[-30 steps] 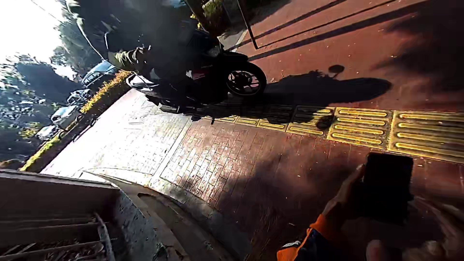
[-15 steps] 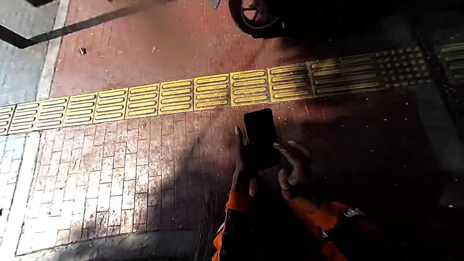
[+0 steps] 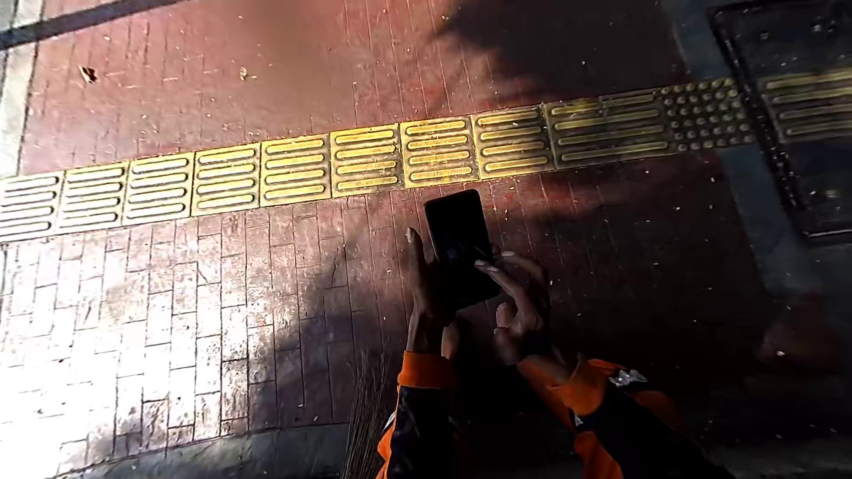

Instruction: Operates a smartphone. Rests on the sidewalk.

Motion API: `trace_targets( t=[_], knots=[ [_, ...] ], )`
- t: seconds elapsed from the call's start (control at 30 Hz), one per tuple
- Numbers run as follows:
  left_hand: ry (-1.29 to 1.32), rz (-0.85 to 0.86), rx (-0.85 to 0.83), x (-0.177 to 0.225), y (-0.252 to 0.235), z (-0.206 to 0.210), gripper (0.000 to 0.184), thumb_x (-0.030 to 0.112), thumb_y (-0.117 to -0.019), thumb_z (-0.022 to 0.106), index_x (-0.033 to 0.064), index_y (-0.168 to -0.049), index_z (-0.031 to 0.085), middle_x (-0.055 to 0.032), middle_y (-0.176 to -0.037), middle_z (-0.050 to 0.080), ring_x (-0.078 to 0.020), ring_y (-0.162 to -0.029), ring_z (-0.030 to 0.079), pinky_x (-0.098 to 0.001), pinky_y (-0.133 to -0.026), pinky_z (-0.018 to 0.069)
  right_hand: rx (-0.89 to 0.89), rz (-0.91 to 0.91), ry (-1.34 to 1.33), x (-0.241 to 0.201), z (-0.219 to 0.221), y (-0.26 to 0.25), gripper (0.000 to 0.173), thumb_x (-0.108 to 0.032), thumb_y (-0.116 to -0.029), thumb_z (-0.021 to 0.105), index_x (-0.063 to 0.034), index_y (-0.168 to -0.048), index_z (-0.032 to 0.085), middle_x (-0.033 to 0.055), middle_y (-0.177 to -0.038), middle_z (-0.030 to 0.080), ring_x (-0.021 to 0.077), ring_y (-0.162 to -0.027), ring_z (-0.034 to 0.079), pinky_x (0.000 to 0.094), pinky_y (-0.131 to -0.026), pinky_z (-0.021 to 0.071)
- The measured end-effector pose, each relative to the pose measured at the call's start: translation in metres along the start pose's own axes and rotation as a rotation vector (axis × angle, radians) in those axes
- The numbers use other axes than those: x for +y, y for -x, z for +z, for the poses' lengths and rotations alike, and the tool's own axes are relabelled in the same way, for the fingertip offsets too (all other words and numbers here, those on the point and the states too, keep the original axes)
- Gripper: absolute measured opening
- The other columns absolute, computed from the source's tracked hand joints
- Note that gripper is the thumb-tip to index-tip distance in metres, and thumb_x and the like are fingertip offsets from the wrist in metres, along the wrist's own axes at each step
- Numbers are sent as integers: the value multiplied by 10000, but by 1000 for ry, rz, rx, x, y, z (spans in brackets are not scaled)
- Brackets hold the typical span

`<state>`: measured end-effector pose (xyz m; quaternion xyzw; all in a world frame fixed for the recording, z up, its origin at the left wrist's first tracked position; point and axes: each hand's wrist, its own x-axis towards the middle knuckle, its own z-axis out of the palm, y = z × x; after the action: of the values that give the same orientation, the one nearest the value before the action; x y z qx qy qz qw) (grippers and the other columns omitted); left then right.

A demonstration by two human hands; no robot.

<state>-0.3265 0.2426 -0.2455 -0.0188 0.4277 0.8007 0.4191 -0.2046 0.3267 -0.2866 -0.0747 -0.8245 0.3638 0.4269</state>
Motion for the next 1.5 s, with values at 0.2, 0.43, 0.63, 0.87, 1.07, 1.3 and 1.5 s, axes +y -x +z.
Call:
trace_targets(
  t=[0.2, 0.43, 0.63, 0.87, 1.07, 1.3, 1.5],
  knots=[
    [24, -8, 40, 1, 0, 0, 939, 865, -901, 174, 124, -1160, 689, -121, -943, 756, -225, -856, 751, -418, -731, 634, -53, 14, -18, 0, 2, 1, 856, -787, -956, 263, -115, -1347, 618, 157, -1387, 564, 267, -1337, 469, 419, -1114, 390],
    [42, -6, -4, 2, 0, 0, 946, 871, -895, 179, 126, -1173, 692, -128, -976, 757, -234, -890, 750, -434, -765, 631, -31, 0, -12, 0, 0, 0, 849, -780, -964, 241, -127, -1372, 599, 155, -1414, 558, 282, -1356, 465, 432, -1125, 390],
    [38, 3, -15, 0, -1, 0, 931, 882, -883, 202, 142, -1158, 695, -107, -953, 757, -205, -863, 749, -401, -733, 631, -75, 6, 8, 1, 3, 0, 886, -787, -960, 233, -92, -1322, 646, 184, -1374, 576, 277, -1341, 475, 421, -1123, 382],
    [60, -15, -35, 2, -1, -3, 992, 892, -874, 131, 140, -1199, 690, -136, -1001, 755, -242, -908, 749, -445, -766, 629, 8, 2, -14, 3, 0, -1, 847, -778, -967, 239, -120, -1350, 610, 132, -1385, 597, 270, -1343, 480, 433, -1131, 379],
    [37, -4, -7, 1, -1, -2, 926, 880, -886, 192, 154, -1161, 698, -104, -964, 754, -210, -878, 745, -411, -745, 628, -82, -6, -9, 1, 4, 0, 881, -794, -954, 251, -96, -1330, 635, 180, -1385, 560, 277, -1338, 472, 417, -1110, 391],
    [57, -5, -45, 2, -1, -5, 972, 898, -868, 171, 151, -1220, 683, -131, -1025, 751, -240, -924, 745, -448, -772, 627, 18, 20, -17, 2, 0, -2, 830, -771, -969, 249, -137, -1358, 616, 138, -1398, 558, 264, -1330, 492, 432, -1101, 437],
    [60, -11, -36, 3, -1, -2, 981, 883, -883, 141, 133, -1200, 689, -138, -1001, 754, -248, -906, 749, -449, -768, 629, -22, 8, -50, 1, 0, -1, 829, -775, -962, 274, -135, -1368, 613, 144, -1421, 531, 260, -1331, 470, 430, -1104, 410]
  ],
)
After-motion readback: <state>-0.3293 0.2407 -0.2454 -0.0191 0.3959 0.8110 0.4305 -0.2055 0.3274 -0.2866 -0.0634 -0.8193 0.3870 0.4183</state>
